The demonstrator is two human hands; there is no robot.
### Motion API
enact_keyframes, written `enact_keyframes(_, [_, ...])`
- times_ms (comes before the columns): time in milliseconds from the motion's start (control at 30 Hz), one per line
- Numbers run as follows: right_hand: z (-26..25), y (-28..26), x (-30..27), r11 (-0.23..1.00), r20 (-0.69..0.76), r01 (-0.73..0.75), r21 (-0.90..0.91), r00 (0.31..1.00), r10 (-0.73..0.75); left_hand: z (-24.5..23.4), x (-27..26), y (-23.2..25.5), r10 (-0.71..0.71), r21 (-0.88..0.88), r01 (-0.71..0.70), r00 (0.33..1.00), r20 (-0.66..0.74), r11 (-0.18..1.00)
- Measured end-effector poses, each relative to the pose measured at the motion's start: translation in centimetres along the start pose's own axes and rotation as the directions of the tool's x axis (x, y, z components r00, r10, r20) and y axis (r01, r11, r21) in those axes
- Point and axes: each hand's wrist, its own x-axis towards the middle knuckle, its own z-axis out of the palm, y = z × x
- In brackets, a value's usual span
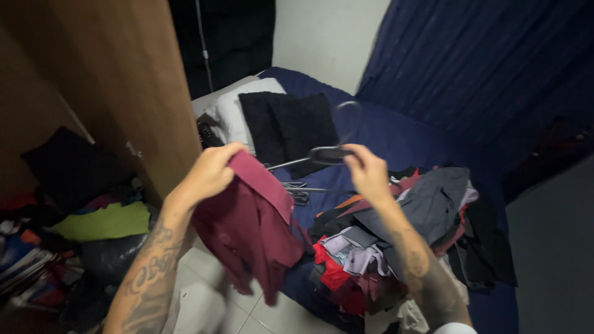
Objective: Removing multiple items of clothing from hangers in a closet and laying them out on a bed.
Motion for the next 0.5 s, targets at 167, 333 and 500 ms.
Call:
enact_keyframes(167, [-0.8, 9.9, -0.8, 0.958, -0.136, -0.286, 0.005, 0.949, 0.284, -3.0, -5.2, -4.6, -0.164, -0.173, 0.131, 0.967, -0.194, 0.976])
enact_keyframes(333, [2.1, 13.3, -0.9, 0.84, -0.209, -0.542, -0.026, 0.825, 0.526, -3.9, -7.5, -7.6, -0.44, -0.56, 0.202, 0.835, -0.33, 0.803])
enact_keyframes(500, [7.7, 9.7, -1.2, 0.826, -0.182, -0.52, -0.215, 0.853, 0.49, -4.7, -8.7, -7.9, -0.64, -0.825, 0.267, 0.755, -0.143, 0.499])
